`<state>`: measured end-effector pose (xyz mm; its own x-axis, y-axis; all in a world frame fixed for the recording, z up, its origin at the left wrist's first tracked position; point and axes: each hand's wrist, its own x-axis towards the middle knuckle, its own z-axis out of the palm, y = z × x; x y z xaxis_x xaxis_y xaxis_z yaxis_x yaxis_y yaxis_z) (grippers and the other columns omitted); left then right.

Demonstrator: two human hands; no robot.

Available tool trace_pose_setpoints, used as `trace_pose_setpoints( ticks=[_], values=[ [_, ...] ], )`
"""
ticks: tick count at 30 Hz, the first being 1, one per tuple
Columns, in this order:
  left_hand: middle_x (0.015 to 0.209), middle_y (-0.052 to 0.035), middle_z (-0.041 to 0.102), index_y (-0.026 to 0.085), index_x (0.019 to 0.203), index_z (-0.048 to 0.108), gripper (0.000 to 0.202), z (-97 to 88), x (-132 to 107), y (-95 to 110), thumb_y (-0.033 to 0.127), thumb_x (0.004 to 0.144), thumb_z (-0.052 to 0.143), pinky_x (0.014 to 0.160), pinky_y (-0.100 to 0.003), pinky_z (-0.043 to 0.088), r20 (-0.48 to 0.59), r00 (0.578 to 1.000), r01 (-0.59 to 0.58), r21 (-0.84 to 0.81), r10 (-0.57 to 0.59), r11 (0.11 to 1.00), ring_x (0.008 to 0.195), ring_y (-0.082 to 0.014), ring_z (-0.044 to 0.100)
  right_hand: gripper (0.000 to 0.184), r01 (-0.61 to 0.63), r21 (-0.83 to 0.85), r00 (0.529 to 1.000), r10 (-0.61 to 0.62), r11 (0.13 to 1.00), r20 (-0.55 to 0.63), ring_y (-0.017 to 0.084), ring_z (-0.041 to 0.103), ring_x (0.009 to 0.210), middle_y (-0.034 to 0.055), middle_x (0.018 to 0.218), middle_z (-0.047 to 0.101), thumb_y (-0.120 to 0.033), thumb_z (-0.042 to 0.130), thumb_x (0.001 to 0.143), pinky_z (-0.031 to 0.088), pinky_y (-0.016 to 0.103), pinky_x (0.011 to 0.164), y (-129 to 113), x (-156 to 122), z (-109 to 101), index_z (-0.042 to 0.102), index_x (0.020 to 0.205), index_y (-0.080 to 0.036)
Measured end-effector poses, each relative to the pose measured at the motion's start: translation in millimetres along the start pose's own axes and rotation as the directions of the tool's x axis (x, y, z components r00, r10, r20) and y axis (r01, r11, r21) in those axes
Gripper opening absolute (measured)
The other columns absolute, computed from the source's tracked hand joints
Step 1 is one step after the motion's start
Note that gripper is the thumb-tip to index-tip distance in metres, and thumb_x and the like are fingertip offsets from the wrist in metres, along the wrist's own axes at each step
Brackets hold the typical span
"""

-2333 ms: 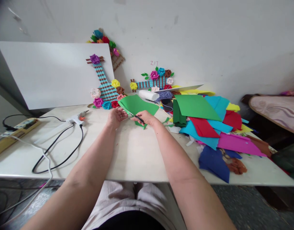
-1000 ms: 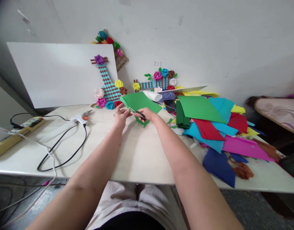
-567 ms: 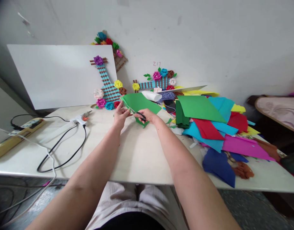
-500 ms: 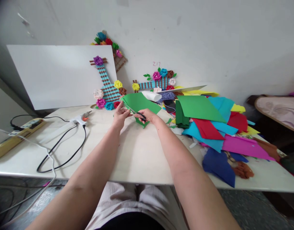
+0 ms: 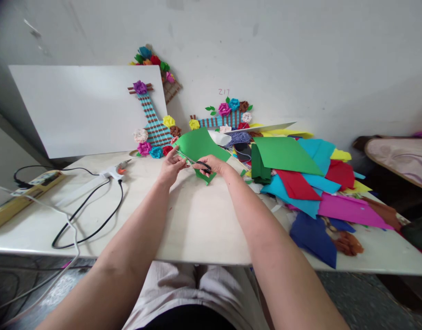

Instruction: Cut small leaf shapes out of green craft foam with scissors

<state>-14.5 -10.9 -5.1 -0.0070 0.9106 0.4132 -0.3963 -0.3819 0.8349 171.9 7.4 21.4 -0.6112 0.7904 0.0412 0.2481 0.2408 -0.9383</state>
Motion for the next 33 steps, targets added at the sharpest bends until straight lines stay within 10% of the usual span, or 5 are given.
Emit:
trace_pose_setpoints(
  ticks=[33],
  values=[
    [0.056, 0.0087, 0.055, 0.015, 0.133, 0.040, 0.088, -1.6, -6.2, 12.1, 0.017, 0.054, 0.079, 0.056, -0.023, 0.045, 0.107, 0.984, 0.141, 0.033, -0.144, 0.989, 0.048, -0.0072, 0.053, 0.028, -0.074, -0.017, 0.997, 0.074, 0.997, 0.014, 0.004, 0.039, 0.032, -0.0028, 0.043, 0.052, -0.035, 0.070, 0.072, 0.029, 0.018, 0.030, -17.9, -11.2, 0.7, 0.058, 0.063, -0.011]
  ],
)
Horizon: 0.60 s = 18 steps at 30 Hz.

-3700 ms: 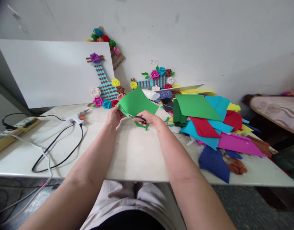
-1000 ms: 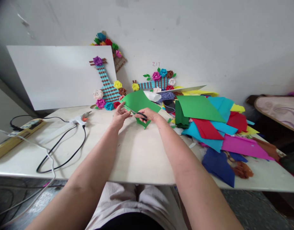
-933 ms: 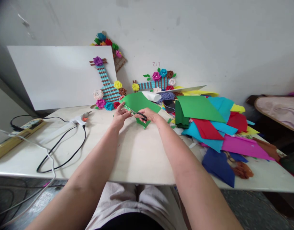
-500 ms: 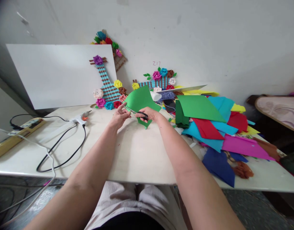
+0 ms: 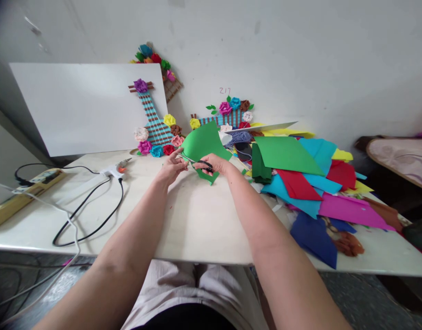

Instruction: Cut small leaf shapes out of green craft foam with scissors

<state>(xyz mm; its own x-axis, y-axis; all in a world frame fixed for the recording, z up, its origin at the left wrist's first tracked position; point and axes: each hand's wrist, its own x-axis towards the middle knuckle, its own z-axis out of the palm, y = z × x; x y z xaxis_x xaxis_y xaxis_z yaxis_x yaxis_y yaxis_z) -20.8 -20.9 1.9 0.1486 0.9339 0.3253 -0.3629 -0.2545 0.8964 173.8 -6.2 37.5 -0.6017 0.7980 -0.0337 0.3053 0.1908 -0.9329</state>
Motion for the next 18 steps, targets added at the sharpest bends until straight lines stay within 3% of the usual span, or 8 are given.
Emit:
trace_pose_setpoints(
  ticks=[18],
  values=[
    [0.057, 0.0092, 0.055, 0.017, 0.141, 0.029, 0.099, -3.7, 1.4, -5.5, 0.017, 0.055, 0.079, 0.059, -0.024, 0.047, -0.019, 0.999, -0.035, 0.052, 0.036, 0.998, 0.050, -0.0065, 0.053, 0.032, 0.031, 0.099, 0.998, -0.025, 0.995, -0.059, 0.004, 0.038, 0.030, -0.0036, 0.043, 0.051, -0.039, 0.072, 0.067, 0.027, 0.017, 0.028, 21.0, 8.3, 5.6, 0.056, 0.061, -0.012]
  ],
)
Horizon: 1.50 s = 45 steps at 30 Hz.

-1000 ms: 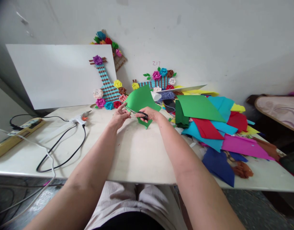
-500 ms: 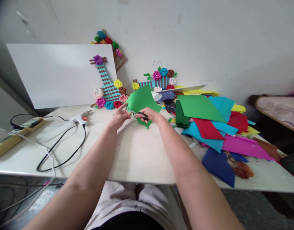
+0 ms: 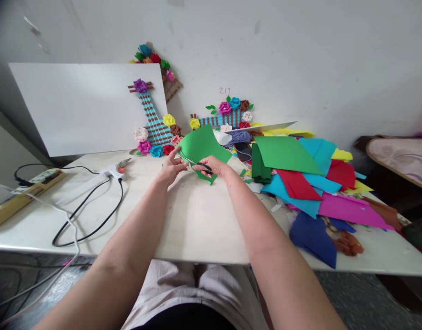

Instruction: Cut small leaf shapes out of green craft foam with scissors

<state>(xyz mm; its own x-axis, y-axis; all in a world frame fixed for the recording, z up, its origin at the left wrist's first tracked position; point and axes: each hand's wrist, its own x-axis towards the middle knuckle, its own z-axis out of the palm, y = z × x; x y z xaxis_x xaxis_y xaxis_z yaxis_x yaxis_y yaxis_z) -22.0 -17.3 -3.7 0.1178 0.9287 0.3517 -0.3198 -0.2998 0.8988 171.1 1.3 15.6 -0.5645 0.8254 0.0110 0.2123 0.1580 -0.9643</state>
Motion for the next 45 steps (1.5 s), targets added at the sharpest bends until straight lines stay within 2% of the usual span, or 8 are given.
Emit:
trace_pose_setpoints(
  ticks=[6, 19, 27, 34, 37, 40, 45],
  values=[
    [0.057, 0.0087, 0.055, 0.018, 0.143, 0.025, 0.103, -1.4, -0.4, -1.1, 0.018, 0.055, 0.079, 0.058, -0.024, 0.046, 0.003, 1.000, 0.001, -0.001, -0.001, 1.000, 0.051, -0.0074, 0.054, 0.032, 0.003, -0.012, 1.000, -0.003, 1.000, 0.002, 0.004, 0.038, 0.031, -0.0037, 0.043, 0.050, -0.039, 0.072, 0.067, 0.025, 0.017, 0.028, 3.9, 1.1, 0.3, 0.054, 0.059, -0.013],
    [0.055, 0.0081, 0.056, 0.014, 0.145, 0.023, 0.107, -1.7, -4.4, 7.3, 0.014, 0.053, 0.079, 0.053, -0.022, 0.046, 0.026, 0.994, 0.110, 0.025, -0.111, 0.994, 0.048, -0.0075, 0.054, 0.030, -0.016, -0.045, 0.999, 0.017, 0.999, 0.030, 0.003, 0.037, 0.031, -0.0043, 0.045, 0.051, -0.037, 0.073, 0.066, 0.026, 0.017, 0.030, 4.4, -3.0, -3.7, 0.059, 0.066, -0.011],
    [0.056, 0.0086, 0.056, 0.018, 0.145, 0.025, 0.103, -3.8, -5.4, 8.9, 0.012, 0.056, 0.078, 0.053, -0.022, 0.046, 0.056, 0.990, 0.132, 0.023, -0.133, 0.991, 0.048, -0.0075, 0.055, 0.025, -0.034, -0.040, 0.999, 0.035, 0.999, 0.020, 0.002, 0.034, 0.030, -0.0041, 0.045, 0.051, -0.031, 0.072, 0.068, 0.023, 0.016, 0.028, 4.2, -3.9, -2.7, 0.057, 0.063, -0.011],
    [0.057, 0.0084, 0.056, 0.020, 0.145, 0.024, 0.103, -4.4, -4.3, 6.4, 0.014, 0.057, 0.078, 0.056, -0.022, 0.046, 0.054, 0.992, 0.111, 0.034, -0.113, 0.993, 0.050, -0.0067, 0.054, 0.026, -0.030, -0.036, 1.000, 0.030, 0.999, -0.003, 0.002, 0.034, 0.030, -0.0045, 0.043, 0.050, -0.033, 0.072, 0.065, 0.023, 0.016, 0.029, 0.6, -6.8, 0.9, 0.058, 0.062, -0.011],
    [0.060, 0.0069, 0.059, 0.021, 0.144, 0.025, 0.103, -5.1, -4.8, 6.6, 0.013, 0.055, 0.077, 0.058, -0.022, 0.047, 0.029, 0.995, 0.091, 0.035, -0.092, 0.995, 0.055, -0.0080, 0.056, 0.026, -0.007, -0.033, 1.000, 0.007, 0.999, -0.016, 0.002, 0.034, 0.031, -0.0051, 0.041, 0.048, -0.033, 0.072, 0.064, 0.022, 0.016, 0.029, -3.1, -8.9, 4.0, 0.059, 0.063, -0.010],
    [0.068, 0.0043, 0.063, 0.022, 0.141, 0.028, 0.100, -7.5, -5.2, 8.2, 0.011, 0.053, 0.075, 0.060, -0.025, 0.048, -0.052, 0.996, 0.069, -0.003, -0.069, 0.998, 0.057, -0.0094, 0.058, 0.025, 0.005, -0.016, 0.998, -0.006, 1.000, -0.056, 0.003, 0.033, 0.031, -0.0058, 0.040, 0.047, -0.032, 0.071, 0.063, 0.023, 0.017, 0.030, -5.6, -9.8, 6.8, 0.061, 0.066, -0.009],
    [0.079, 0.0013, 0.066, 0.023, 0.127, 0.040, 0.081, -12.9, -3.7, 8.6, 0.013, 0.053, 0.070, 0.063, -0.028, 0.051, -0.179, 0.983, 0.029, -0.081, -0.043, 0.996, 0.056, -0.0090, 0.058, 0.024, 0.006, -0.005, 0.996, -0.007, 1.000, -0.089, 0.003, 0.033, 0.031, -0.0056, 0.040, 0.048, -0.031, 0.070, 0.063, 0.023, 0.017, 0.031, -6.2, -11.2, 8.7, 0.061, 0.066, -0.009]
  ],
)
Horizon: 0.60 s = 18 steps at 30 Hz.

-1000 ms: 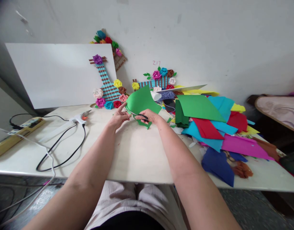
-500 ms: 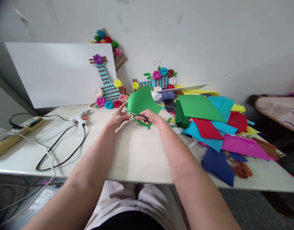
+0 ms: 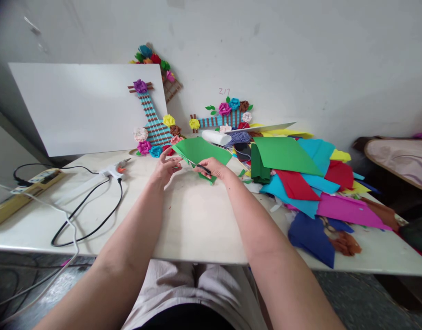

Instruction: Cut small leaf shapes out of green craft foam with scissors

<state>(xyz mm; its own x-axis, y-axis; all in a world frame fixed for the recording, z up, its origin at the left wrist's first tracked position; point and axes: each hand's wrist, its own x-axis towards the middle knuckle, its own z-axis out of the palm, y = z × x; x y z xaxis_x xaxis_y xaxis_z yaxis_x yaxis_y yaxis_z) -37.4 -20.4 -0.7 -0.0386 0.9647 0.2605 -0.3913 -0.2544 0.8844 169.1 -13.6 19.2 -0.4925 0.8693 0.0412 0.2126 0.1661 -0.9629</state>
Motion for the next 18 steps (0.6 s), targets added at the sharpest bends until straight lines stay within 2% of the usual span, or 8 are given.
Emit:
trace_pose_setpoints(
  ticks=[4, 7, 9, 14, 16, 18],
  values=[
    [0.070, -0.0002, 0.065, 0.017, 0.101, 0.051, 0.052, -1.4, 1.5, -3.6, 0.022, 0.055, 0.075, 0.059, -0.027, 0.050, -0.057, 0.994, 0.095, 0.054, -0.092, 0.994, 0.052, -0.0094, 0.056, 0.027, 0.002, -0.005, 1.000, -0.002, 1.000, 0.002, 0.003, 0.033, 0.031, -0.0060, 0.040, 0.047, -0.034, 0.073, 0.062, 0.024, 0.018, 0.031, 1.1, -0.5, 0.8, 0.061, 0.066, -0.010],
    [0.065, -0.0021, 0.063, 0.014, 0.079, 0.057, 0.035, -0.3, 0.9, -7.4, 0.032, 0.058, 0.077, 0.055, -0.025, 0.048, 0.021, 0.980, 0.194, 0.145, -0.199, 0.970, 0.051, -0.0101, 0.056, 0.030, 0.000, -0.006, 1.000, 0.000, 1.000, 0.001, 0.002, 0.032, 0.031, -0.0061, 0.040, 0.047, -0.036, 0.074, 0.061, 0.024, 0.018, 0.031, 1.1, -0.1, 2.3, 0.061, 0.067, -0.009],
    [0.065, -0.0032, 0.064, 0.013, 0.072, 0.058, 0.032, 1.5, -0.1, -9.8, 0.034, 0.058, 0.078, 0.056, -0.025, 0.048, 0.069, 0.973, 0.206, 0.172, -0.220, 0.963, 0.052, -0.0102, 0.057, 0.031, -0.005, -0.006, 1.000, 0.005, 1.000, -0.003, 0.002, 0.032, 0.032, -0.0063, 0.041, 0.047, -0.037, 0.074, 0.061, 0.024, 0.017, 0.031, 0.6, 0.0, 3.2, 0.062, 0.069, -0.009],
    [0.066, -0.0045, 0.066, 0.013, 0.068, 0.058, 0.030, 6.9, -1.4, -12.3, 0.033, 0.057, 0.078, 0.058, -0.025, 0.048, 0.099, 0.973, 0.192, 0.136, -0.206, 0.972, 0.055, -0.0106, 0.058, 0.033, -0.005, -0.010, 1.000, 0.005, 1.000, 0.006, 0.002, 0.033, 0.031, -0.0065, 0.040, 0.048, -0.036, 0.077, 0.058, 0.025, 0.017, 0.031, -0.6, 0.7, 3.2, 0.064, 0.071, -0.009],
    [0.066, -0.0046, 0.066, 0.014, 0.069, 0.056, 0.030, 7.3, 0.4, -11.6, 0.033, 0.059, 0.077, 0.058, -0.026, 0.049, 0.067, 0.978, 0.192, 0.093, -0.198, 0.977, 0.055, -0.0115, 0.059, 0.033, -0.005, -0.008, 1.000, 0.005, 1.000, 0.005, 0.002, 0.033, 0.031, -0.0063, 0.040, 0.048, -0.036, 0.078, 0.057, 0.024, 0.017, 0.031, -0.1, 1.3, 2.9, 0.063, 0.070, -0.009],
    [0.065, -0.0031, 0.065, 0.016, 0.073, 0.054, 0.029, 6.2, 3.5, -10.3, 0.032, 0.061, 0.074, 0.060, -0.028, 0.051, -0.015, 0.985, 0.174, 0.018, -0.173, 0.985, 0.054, -0.0118, 0.059, 0.032, -0.014, -0.007, 1.000, 0.014, 1.000, 0.008, 0.002, 0.033, 0.031, -0.0059, 0.040, 0.049, -0.035, 0.077, 0.058, 0.024, 0.017, 0.030, 1.0, 1.9, 2.9, 0.063, 0.069, -0.009]
  ],
)
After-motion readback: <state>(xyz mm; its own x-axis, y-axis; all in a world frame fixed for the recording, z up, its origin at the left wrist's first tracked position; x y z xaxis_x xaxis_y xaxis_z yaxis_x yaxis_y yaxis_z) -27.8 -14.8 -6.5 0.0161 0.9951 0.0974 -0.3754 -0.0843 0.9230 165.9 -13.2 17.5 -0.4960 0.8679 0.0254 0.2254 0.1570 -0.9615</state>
